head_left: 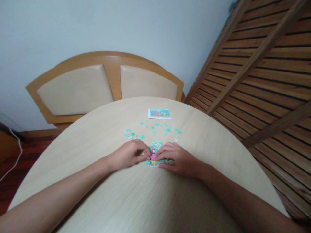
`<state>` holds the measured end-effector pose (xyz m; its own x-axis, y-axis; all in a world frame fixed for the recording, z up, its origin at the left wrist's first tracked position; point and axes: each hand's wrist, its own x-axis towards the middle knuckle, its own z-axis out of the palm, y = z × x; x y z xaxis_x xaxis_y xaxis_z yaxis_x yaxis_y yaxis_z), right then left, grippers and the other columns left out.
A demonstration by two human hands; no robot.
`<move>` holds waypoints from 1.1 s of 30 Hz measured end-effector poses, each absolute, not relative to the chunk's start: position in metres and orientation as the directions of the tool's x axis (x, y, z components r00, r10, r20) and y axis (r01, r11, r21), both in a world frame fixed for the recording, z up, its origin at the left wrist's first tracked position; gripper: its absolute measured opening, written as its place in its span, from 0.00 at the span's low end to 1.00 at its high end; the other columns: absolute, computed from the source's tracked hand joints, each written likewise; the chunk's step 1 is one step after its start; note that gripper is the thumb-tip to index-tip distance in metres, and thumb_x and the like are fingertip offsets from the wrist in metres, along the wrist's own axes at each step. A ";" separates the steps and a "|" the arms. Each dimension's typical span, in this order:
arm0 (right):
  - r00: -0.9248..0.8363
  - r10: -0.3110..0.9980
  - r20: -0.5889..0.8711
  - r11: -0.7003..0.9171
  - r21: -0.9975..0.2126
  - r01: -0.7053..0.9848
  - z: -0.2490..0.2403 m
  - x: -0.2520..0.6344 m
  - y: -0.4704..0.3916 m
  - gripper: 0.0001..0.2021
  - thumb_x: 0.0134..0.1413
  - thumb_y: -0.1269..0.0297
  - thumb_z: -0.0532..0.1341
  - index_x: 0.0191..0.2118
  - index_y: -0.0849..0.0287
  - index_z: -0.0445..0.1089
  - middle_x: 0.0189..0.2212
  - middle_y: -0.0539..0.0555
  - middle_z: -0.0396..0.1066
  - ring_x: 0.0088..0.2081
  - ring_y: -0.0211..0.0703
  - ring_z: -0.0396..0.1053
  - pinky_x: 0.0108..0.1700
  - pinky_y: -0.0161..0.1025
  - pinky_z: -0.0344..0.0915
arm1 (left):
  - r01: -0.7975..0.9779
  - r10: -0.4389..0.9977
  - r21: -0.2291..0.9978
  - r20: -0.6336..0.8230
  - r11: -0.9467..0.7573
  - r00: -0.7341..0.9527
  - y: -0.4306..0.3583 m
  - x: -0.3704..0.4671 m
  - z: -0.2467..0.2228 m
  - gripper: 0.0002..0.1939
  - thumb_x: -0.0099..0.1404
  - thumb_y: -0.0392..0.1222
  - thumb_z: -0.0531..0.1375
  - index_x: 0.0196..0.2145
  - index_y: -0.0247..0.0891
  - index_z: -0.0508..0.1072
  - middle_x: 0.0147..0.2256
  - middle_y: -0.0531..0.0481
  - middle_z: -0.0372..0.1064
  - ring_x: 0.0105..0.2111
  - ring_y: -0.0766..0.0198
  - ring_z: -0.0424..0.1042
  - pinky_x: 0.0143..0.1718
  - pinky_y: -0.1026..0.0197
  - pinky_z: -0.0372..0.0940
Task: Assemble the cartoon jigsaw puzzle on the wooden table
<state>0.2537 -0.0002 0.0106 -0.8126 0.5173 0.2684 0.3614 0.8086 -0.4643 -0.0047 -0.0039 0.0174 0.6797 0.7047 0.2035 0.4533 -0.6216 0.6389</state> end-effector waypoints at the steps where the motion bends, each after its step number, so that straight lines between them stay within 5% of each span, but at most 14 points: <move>1: -0.814 0.515 0.269 0.810 -0.464 0.359 0.011 0.254 0.000 0.12 0.61 0.61 0.66 0.49 0.52 0.76 0.46 0.54 0.78 0.48 0.47 0.71 0.53 0.46 0.61 | 0.459 0.701 0.628 0.203 -0.629 0.683 -0.004 -0.005 0.018 0.05 0.69 0.40 0.62 0.37 0.39 0.78 0.34 0.50 0.77 0.37 0.63 0.73 0.43 0.62 0.63; 33: -0.811 0.519 0.271 0.808 -0.466 0.361 0.008 0.254 0.000 0.10 0.61 0.61 0.66 0.48 0.53 0.77 0.46 0.54 0.77 0.48 0.47 0.70 0.53 0.46 0.60 | 0.671 0.718 0.265 0.157 -0.692 0.678 -0.016 -0.004 0.034 0.11 0.68 0.49 0.62 0.43 0.40 0.76 0.39 0.48 0.76 0.41 0.54 0.74 0.43 0.54 0.66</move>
